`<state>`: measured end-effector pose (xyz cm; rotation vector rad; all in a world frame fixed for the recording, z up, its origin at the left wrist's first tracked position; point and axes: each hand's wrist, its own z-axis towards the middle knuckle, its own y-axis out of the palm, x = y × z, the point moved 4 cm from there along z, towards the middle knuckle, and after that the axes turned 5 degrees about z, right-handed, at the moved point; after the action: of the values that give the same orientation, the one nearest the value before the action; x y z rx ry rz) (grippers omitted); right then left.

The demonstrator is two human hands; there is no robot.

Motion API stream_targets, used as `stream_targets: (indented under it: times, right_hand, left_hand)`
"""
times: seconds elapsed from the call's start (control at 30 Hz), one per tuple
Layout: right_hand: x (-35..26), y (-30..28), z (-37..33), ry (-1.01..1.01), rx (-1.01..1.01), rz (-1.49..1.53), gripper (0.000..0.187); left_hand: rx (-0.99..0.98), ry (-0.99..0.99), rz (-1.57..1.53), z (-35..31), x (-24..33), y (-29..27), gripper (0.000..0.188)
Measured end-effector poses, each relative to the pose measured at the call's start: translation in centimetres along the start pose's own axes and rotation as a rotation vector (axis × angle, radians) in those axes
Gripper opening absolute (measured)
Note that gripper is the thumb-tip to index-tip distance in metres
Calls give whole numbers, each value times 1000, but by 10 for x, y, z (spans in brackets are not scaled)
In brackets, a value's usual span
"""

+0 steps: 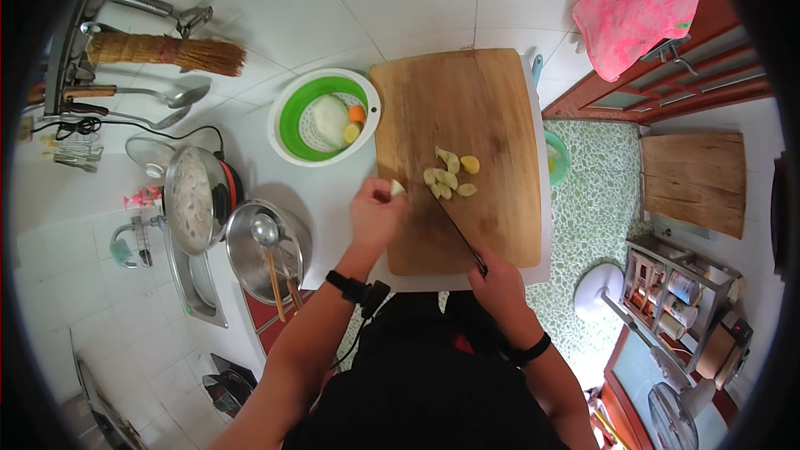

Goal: The recorder slices ginger on a wooden cutting board in a kitchen.

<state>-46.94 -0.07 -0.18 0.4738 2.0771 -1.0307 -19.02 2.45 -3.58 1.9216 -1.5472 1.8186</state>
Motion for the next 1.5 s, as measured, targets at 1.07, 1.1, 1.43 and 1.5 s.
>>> stream_targets:
  times: [1.07,1.1,1.43,1.5]
  right_hand:
    - [12,-3,-18,-55,30,71,33]
    - [14,-5,-22,-57,49,91,35]
    - [38,-26,-40,8,203,161,35]
    - [43,-29,-38,50,224,161,35]
  left_hand:
    - [-65,218,8,34,28,-45,12]
    - [-115,268,23,30,24,-32,14]
    - [-116,748,317,40,75,69,39]
    - [-227,886,350,40,89,88,35]
